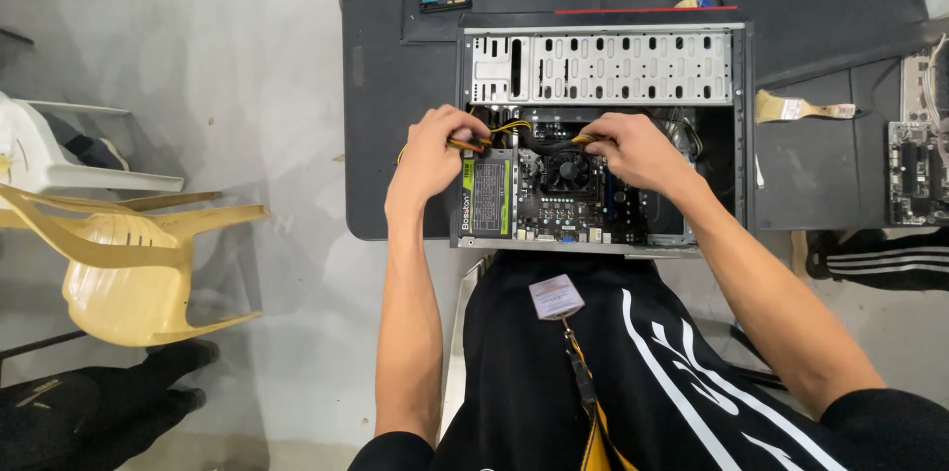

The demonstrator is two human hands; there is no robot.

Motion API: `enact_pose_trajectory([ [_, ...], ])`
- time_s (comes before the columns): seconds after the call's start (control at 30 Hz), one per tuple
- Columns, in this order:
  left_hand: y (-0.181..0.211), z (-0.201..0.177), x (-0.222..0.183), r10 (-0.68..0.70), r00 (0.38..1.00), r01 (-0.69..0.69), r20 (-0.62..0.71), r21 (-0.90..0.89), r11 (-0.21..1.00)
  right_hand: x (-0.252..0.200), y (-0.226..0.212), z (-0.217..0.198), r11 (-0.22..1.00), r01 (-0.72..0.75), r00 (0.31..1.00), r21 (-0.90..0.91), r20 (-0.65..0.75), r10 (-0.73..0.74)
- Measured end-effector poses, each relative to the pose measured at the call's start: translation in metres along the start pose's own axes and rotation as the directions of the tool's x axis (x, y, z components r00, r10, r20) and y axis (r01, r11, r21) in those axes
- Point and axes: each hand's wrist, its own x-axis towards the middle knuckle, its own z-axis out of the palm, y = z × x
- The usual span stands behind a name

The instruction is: Reinstalling a power supply unit into a desktop computer case and connecting internal power cables.

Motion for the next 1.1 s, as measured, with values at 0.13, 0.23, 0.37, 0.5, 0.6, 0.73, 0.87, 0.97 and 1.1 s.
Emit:
enact_pose_trajectory([
  [0.13,0.024,-0.017,-0.003,-0.124,0.936,0.061,0.330,0.195,0.979,-0.003,0.006,0.010,0.995,0.101,0.984,0.007,-0.145,-0.099],
  [0.23,0.047,-0.030,-0.002,-0.269,0.856,0.134,0.441,0.314,0.940,-0.005,0.005,0.014,0.991,0.134,0.969,0.008,-0.212,-0.129],
  [0.37,0.032,-0.022,0.011,-0.320,0.881,0.189,0.349,0.359,0.914,-0.011,-0.010,0.011,0.995,0.091,0.974,0.037,-0.212,-0.081],
  [0.5,0.030,-0.018,0.016,-0.247,0.938,0.158,0.241,0.336,0.928,-0.011,0.011,0.017,0.999,0.034,0.973,-0.013,-0.228,-0.036],
  [0.6,0.022,-0.006,0.009,-0.231,0.924,0.114,0.306,0.356,0.928,-0.005,0.042,0.029,0.996,-0.022,0.970,-0.081,-0.244,0.001],
  [0.73,0.019,0.007,0.002,-0.179,0.969,0.124,0.171,0.288,0.950,0.019,0.063,0.043,0.993,0.026,0.977,-0.112,-0.206,-0.049],
  [0.87,0.023,0.008,0.004,-0.115,0.992,0.101,0.054,0.221,0.970,0.058,0.115,0.082,0.983,0.108,0.982,-0.151,-0.137,-0.129],
  [0.97,0.017,0.015,0.011,-0.060,0.998,0.064,-0.028,0.180,0.982,0.068,0.144,0.097,0.923,0.101,0.984,-0.372,-0.097,-0.147],
  [1.1,0.029,0.020,0.005,-0.061,0.997,0.068,-0.048,0.155,0.986,0.076,0.174,0.114,0.842,0.003,0.984,-0.539,-0.151,-0.100],
])
